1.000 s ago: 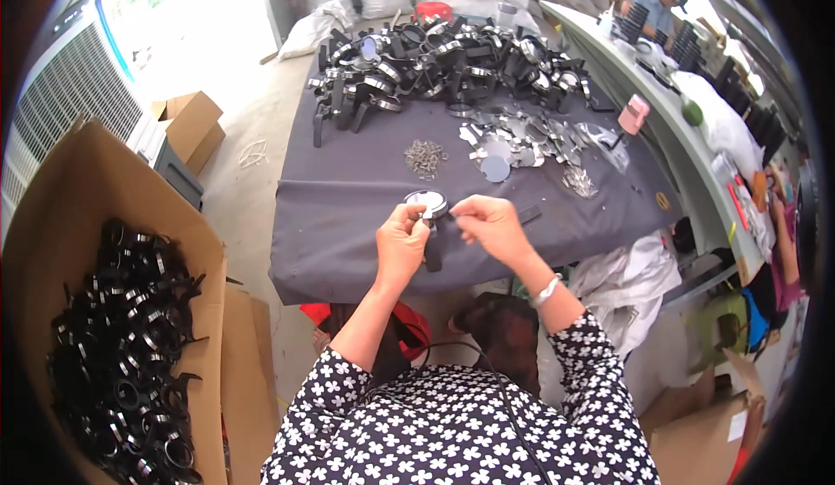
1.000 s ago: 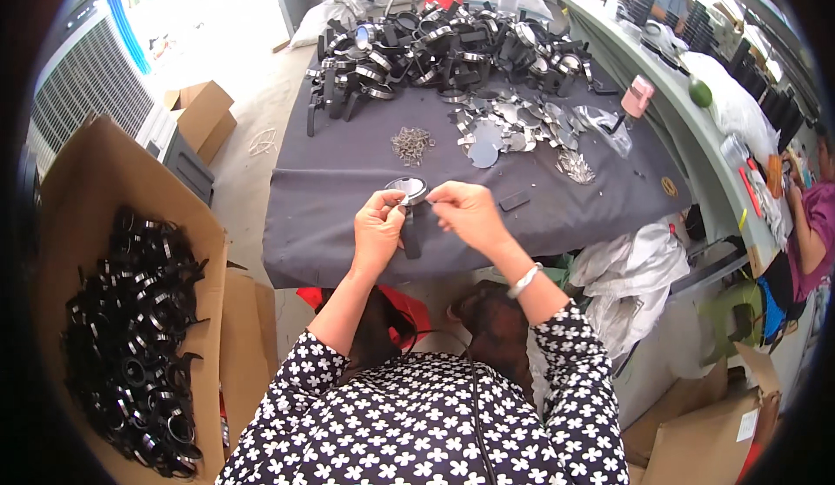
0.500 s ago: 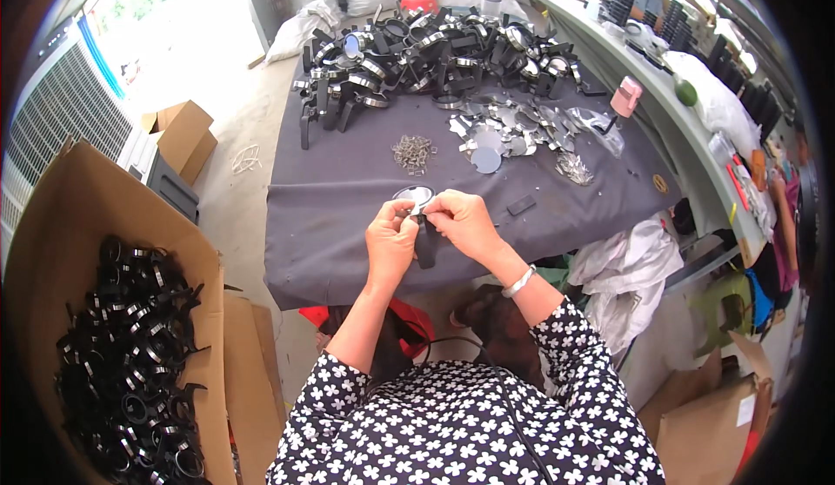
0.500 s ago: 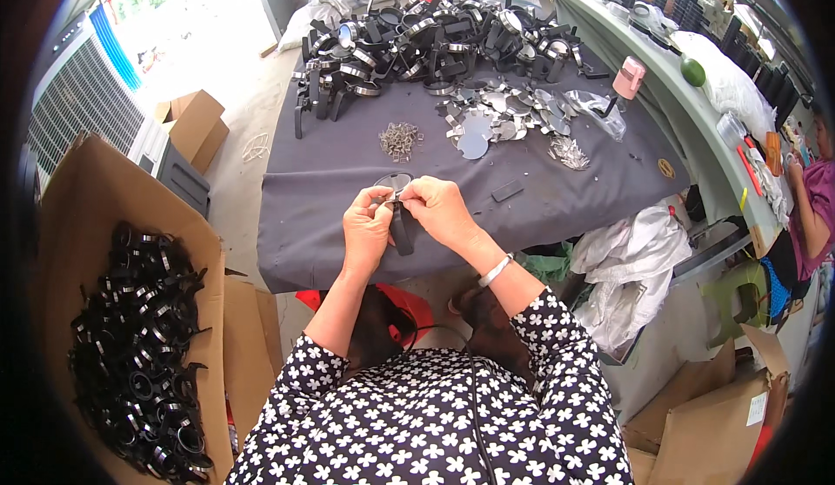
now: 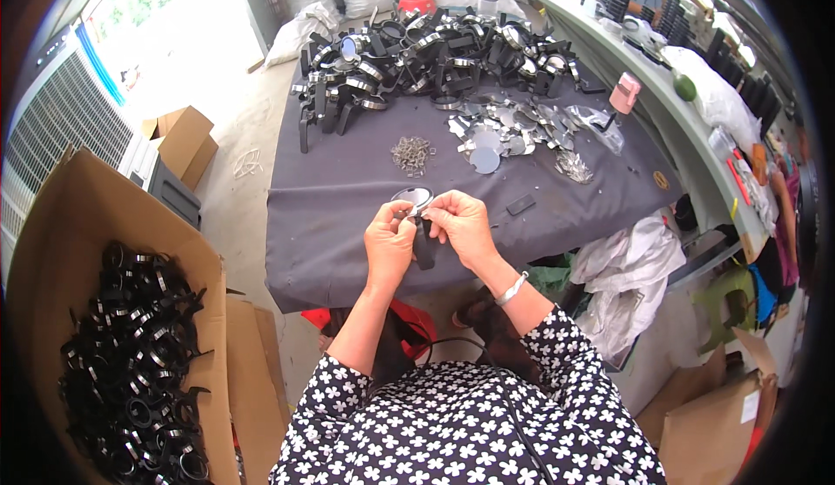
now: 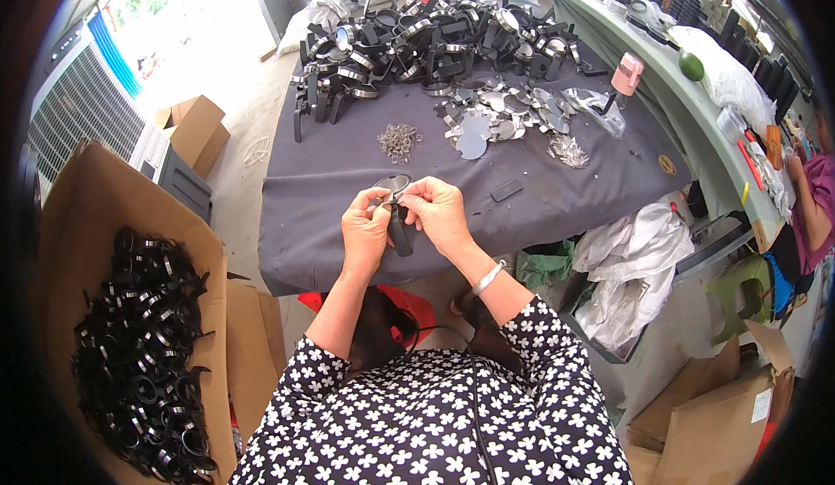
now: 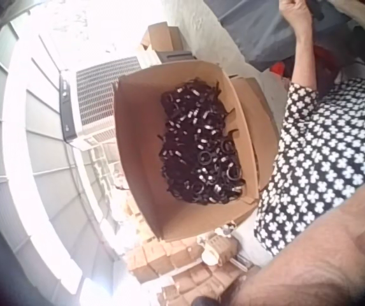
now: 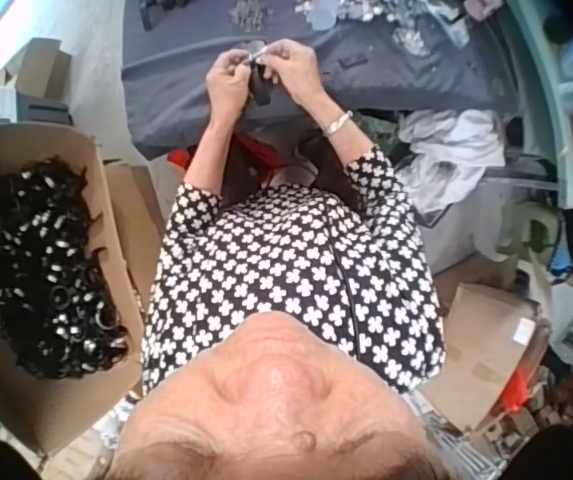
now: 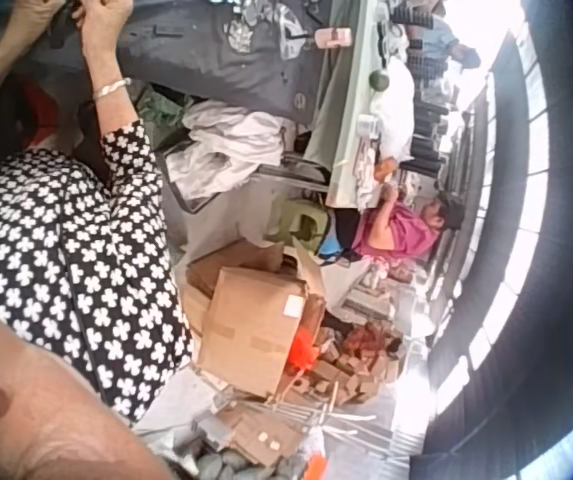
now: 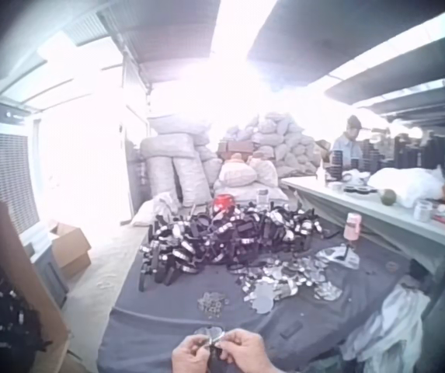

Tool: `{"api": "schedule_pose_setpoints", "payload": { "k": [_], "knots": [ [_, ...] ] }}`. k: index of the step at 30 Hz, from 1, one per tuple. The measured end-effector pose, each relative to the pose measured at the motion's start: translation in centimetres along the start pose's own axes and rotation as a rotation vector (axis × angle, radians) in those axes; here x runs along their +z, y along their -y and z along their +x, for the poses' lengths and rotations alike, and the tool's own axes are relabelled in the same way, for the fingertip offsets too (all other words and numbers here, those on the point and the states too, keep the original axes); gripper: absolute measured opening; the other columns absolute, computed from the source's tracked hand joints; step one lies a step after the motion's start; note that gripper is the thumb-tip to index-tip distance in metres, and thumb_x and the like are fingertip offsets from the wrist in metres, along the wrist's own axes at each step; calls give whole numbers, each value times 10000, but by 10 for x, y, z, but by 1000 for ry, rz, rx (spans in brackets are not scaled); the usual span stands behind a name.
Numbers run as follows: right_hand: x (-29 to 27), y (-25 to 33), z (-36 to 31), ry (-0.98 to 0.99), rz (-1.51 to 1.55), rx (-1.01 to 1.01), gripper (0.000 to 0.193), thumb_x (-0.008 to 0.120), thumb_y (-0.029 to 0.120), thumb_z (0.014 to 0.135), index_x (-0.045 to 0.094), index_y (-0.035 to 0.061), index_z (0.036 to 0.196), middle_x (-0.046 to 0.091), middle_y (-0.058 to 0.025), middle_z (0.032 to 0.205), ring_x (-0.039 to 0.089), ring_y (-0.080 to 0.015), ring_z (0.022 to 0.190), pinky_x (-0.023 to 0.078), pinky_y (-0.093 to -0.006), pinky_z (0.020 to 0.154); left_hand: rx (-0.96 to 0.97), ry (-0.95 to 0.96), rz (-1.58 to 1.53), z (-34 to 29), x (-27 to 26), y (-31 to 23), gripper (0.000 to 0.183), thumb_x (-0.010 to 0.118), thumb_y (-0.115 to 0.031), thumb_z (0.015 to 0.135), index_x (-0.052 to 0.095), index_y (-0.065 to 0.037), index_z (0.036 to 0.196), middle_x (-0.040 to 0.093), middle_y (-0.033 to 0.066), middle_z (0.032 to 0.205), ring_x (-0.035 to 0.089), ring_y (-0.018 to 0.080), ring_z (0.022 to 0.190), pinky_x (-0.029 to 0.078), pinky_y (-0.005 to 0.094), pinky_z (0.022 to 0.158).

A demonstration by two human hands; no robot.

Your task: Assembling small hardware components by hand at an industrial workbench.

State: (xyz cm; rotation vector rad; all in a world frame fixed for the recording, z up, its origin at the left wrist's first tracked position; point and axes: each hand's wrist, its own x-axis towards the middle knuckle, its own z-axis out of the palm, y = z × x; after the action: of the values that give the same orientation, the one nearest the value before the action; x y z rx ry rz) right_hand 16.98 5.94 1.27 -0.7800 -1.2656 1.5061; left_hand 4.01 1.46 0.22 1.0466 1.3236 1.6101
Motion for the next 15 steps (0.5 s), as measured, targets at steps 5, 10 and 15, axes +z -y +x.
{"api": "schedule_pose_setpoints", "payload": {
  "k": [5, 10, 15],
  "knots": [
    [8, -4, -1, -60, 81, -15, 20, 632, 5, 854, 619, -10, 856, 632, -28, 725, 505, -39, 524, 381, -180, 450, -8, 25, -22, -1, -1, -1, 171, 522, -10, 894, 594, -41, 1045, 589, -5, 682, 490, 28, 496, 399, 208, 390],
    [11, -6, -1, -119, 90, -46, 31, 640, 13, 853, 623, -13, 847, 630, -27, 720, 498, -34, 535, 384, -185, 462, -24, 24, -38, -1, -1, -3, 174, 527, -12, 894, 596, -44, 1050, 587, -7, 676, 496, 30, 498, 403, 206, 392],
    [10, -8, 0, -151, -48, -32, 34, 636, 8, 836, 627, -16, 814, 627, -25, 712, 503, -35, 554, 397, -197, 478, -32, 30, -36, 0, -1, -1, 187, 521, -5, 885, 597, -44, 1051, 590, -5, 678, 502, 34, 499, 405, 206, 395]
  ]
}}
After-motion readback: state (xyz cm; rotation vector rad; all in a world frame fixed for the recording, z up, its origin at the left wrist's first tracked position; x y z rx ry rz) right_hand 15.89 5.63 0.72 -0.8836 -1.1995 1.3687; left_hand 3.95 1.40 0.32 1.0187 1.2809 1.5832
